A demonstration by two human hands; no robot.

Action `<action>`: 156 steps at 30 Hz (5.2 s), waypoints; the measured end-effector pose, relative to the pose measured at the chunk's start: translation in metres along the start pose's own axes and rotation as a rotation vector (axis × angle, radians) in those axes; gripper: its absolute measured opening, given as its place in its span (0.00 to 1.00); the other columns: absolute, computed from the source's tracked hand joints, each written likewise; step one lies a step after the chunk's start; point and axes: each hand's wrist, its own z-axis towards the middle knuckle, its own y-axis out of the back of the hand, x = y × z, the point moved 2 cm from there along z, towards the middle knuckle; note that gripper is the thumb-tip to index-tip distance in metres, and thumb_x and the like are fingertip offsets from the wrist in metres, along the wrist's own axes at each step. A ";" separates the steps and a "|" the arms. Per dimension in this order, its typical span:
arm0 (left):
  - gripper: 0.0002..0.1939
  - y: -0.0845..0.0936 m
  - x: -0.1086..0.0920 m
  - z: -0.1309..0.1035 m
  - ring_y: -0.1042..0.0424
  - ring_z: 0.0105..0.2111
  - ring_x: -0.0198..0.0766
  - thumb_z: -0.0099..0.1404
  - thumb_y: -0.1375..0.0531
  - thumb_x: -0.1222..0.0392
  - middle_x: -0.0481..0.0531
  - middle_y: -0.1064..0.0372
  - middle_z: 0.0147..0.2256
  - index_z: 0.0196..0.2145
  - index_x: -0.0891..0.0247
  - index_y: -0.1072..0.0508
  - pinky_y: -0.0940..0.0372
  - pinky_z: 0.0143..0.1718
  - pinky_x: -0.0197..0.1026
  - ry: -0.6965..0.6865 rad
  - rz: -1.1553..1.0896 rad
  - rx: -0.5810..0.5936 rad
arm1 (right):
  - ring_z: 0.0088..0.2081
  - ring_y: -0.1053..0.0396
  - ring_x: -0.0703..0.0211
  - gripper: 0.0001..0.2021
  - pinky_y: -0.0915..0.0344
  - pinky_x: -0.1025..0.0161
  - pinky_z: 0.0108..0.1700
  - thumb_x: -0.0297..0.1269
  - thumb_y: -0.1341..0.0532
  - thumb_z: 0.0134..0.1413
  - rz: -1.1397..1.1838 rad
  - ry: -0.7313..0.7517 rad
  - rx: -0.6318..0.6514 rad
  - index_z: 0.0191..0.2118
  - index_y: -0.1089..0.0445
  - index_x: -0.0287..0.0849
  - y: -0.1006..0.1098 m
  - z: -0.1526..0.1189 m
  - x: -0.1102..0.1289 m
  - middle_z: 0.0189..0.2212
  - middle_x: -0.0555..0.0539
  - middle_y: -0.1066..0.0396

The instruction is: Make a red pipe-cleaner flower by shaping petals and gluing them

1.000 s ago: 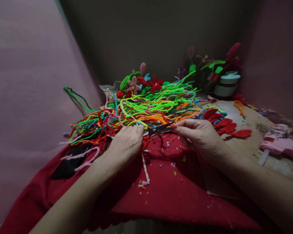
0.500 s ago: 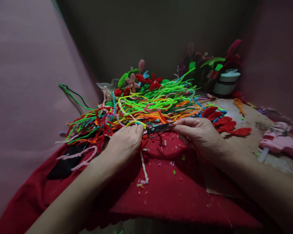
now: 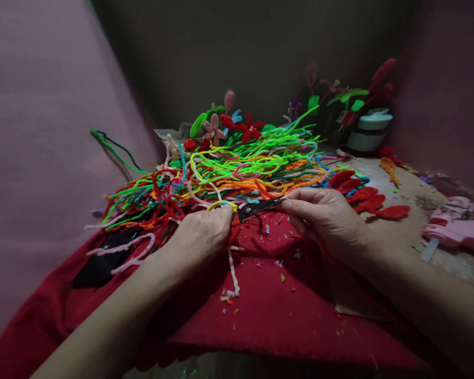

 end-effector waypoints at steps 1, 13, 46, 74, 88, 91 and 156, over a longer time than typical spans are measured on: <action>0.07 0.000 -0.001 -0.001 0.31 0.22 0.39 0.63 0.54 0.68 0.50 0.37 0.22 0.34 0.65 0.38 0.42 0.21 0.37 -0.011 -0.005 0.020 | 0.13 0.51 0.74 0.10 0.58 0.71 0.15 0.36 0.38 0.47 0.003 0.001 0.002 0.20 0.34 0.39 0.000 0.000 0.000 0.10 0.56 0.42; 0.09 -0.004 0.014 0.003 0.31 0.30 0.41 0.63 0.54 0.69 0.55 0.34 0.27 0.33 0.64 0.36 0.37 0.34 0.41 0.038 -0.007 -0.133 | 0.10 0.52 0.73 0.07 0.58 0.72 0.12 0.37 0.38 0.49 0.136 -0.021 0.012 0.26 0.33 0.41 0.004 0.003 -0.001 0.09 0.57 0.42; 0.05 0.003 0.001 -0.004 0.31 0.24 0.41 0.61 0.51 0.69 0.53 0.34 0.24 0.33 0.65 0.37 0.39 0.24 0.39 0.010 0.043 -0.031 | 0.08 0.53 0.73 0.05 0.55 0.74 0.11 0.37 0.41 0.52 0.252 -0.150 0.248 0.30 0.36 0.42 0.001 0.002 -0.009 0.09 0.59 0.43; 0.09 0.008 -0.033 0.012 0.38 0.19 0.28 0.53 0.38 0.60 0.47 0.37 0.22 0.27 0.67 0.33 0.43 0.21 0.32 0.362 -2.060 -0.082 | 0.09 0.50 0.74 0.06 0.55 0.76 0.10 0.38 0.39 0.49 0.023 -0.274 0.334 0.32 0.34 0.42 -0.012 -0.009 -0.017 0.11 0.56 0.38; 0.13 0.031 0.073 0.009 0.28 0.36 0.51 0.60 0.52 0.65 0.64 0.28 0.33 0.39 0.69 0.32 0.39 0.34 0.46 0.487 0.141 0.087 | 0.07 0.51 0.73 0.14 0.57 0.71 0.10 0.39 0.39 0.46 0.014 -0.247 0.098 0.18 0.41 0.41 -0.001 0.004 -0.020 0.10 0.56 0.44; 0.15 0.046 0.083 0.013 0.30 0.38 0.50 0.61 0.55 0.68 0.66 0.30 0.36 0.38 0.71 0.31 0.40 0.40 0.47 0.394 0.308 0.035 | 0.08 0.51 0.72 0.11 0.57 0.71 0.11 0.40 0.39 0.46 0.036 -0.219 0.136 0.21 0.39 0.41 -0.001 0.004 -0.020 0.10 0.56 0.43; 0.04 0.057 0.071 -0.025 0.33 0.14 0.33 0.50 0.40 0.63 0.52 0.31 0.17 0.23 0.68 0.28 0.39 0.15 0.33 0.243 -1.831 0.004 | 0.27 0.27 0.59 0.07 0.31 0.64 0.30 0.29 0.34 0.41 0.347 -0.120 0.568 0.26 0.34 0.38 -0.109 0.037 0.028 0.25 0.46 0.27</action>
